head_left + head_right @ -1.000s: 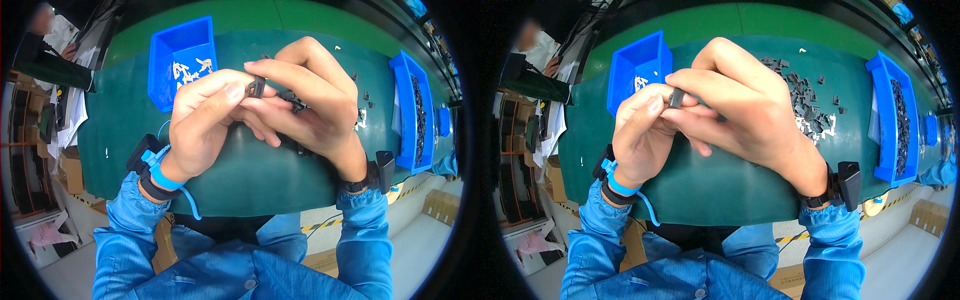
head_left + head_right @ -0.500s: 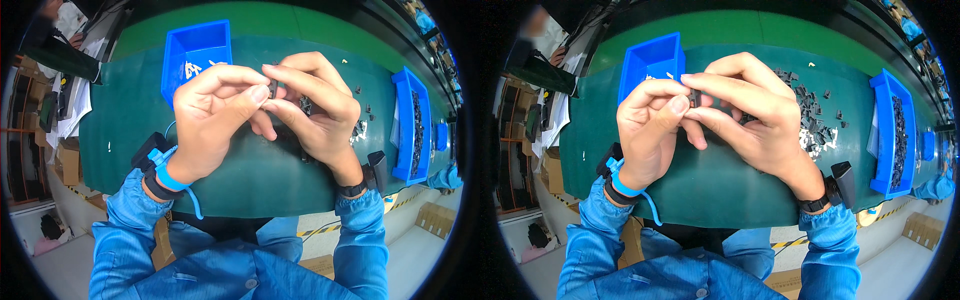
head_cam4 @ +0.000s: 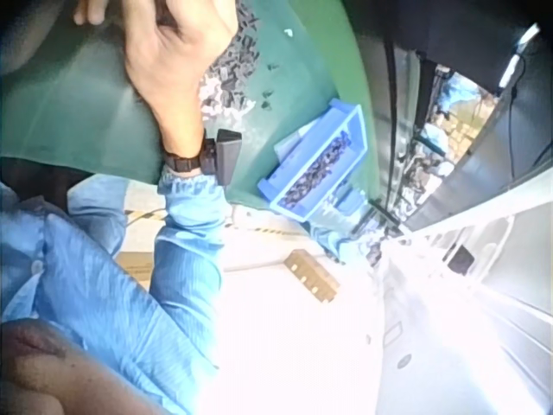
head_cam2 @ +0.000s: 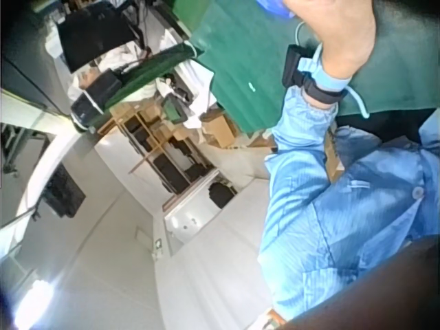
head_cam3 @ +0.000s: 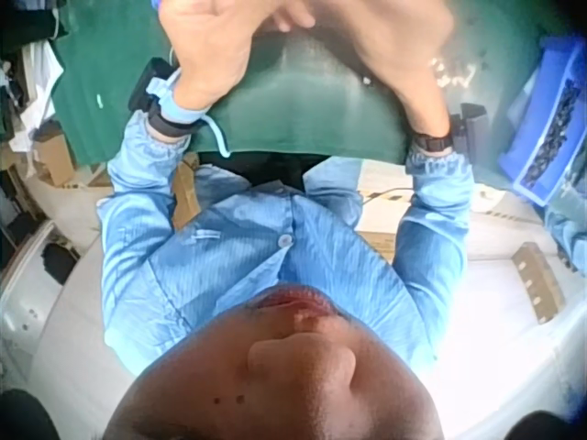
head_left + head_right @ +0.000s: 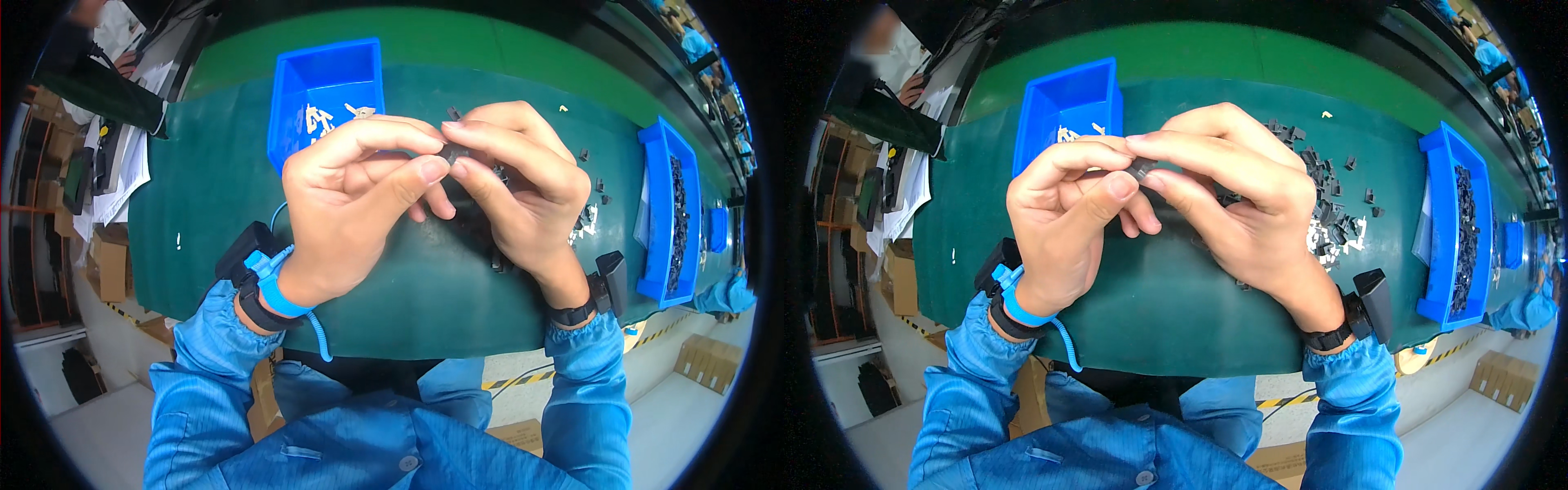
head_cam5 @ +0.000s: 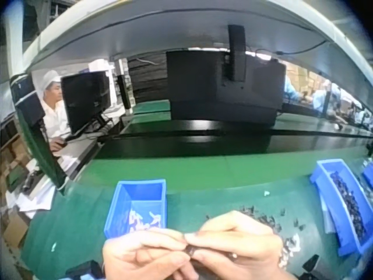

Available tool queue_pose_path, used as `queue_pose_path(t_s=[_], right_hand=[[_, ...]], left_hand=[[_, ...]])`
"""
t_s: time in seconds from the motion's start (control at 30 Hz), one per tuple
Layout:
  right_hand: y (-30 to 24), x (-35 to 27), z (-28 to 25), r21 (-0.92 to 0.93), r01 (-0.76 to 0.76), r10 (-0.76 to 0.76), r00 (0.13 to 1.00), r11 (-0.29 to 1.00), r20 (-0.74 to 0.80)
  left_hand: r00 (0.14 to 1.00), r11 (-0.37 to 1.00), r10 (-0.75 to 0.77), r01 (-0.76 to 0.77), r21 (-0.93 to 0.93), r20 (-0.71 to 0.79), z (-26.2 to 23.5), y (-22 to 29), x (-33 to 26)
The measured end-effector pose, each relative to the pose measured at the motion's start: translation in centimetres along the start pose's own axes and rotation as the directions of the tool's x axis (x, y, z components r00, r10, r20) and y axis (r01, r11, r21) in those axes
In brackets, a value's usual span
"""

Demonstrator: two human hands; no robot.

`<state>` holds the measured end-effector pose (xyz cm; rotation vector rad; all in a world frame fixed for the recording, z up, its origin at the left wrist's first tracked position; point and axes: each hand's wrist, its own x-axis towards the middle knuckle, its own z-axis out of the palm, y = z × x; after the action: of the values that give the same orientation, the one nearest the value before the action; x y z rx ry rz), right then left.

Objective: Manually assembling small black plastic components at a factory workbench.

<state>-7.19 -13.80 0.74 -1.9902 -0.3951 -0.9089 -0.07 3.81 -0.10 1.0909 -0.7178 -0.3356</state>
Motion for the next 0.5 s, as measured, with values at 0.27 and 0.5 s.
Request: queue_pose_path(t_s=[0.27, 0.5], right_hand=[[-0.81, 0.24, 0.04, 0.122, -0.132, 0.127, 0.991, 0.984, 0.044], [-0.17, -0.01, -0.08, 0.119, -0.089, 0.087, 0.996, 0.989, 0.028]], left_hand=[[1.000, 0.999, 0.014, -0.015, -0.034, -0.015, -0.23, -0.40, -0.09], [0.999, 0.998, -0.026, 0.024, -0.064, -0.033, 0.28, 0.15, 0.00]])
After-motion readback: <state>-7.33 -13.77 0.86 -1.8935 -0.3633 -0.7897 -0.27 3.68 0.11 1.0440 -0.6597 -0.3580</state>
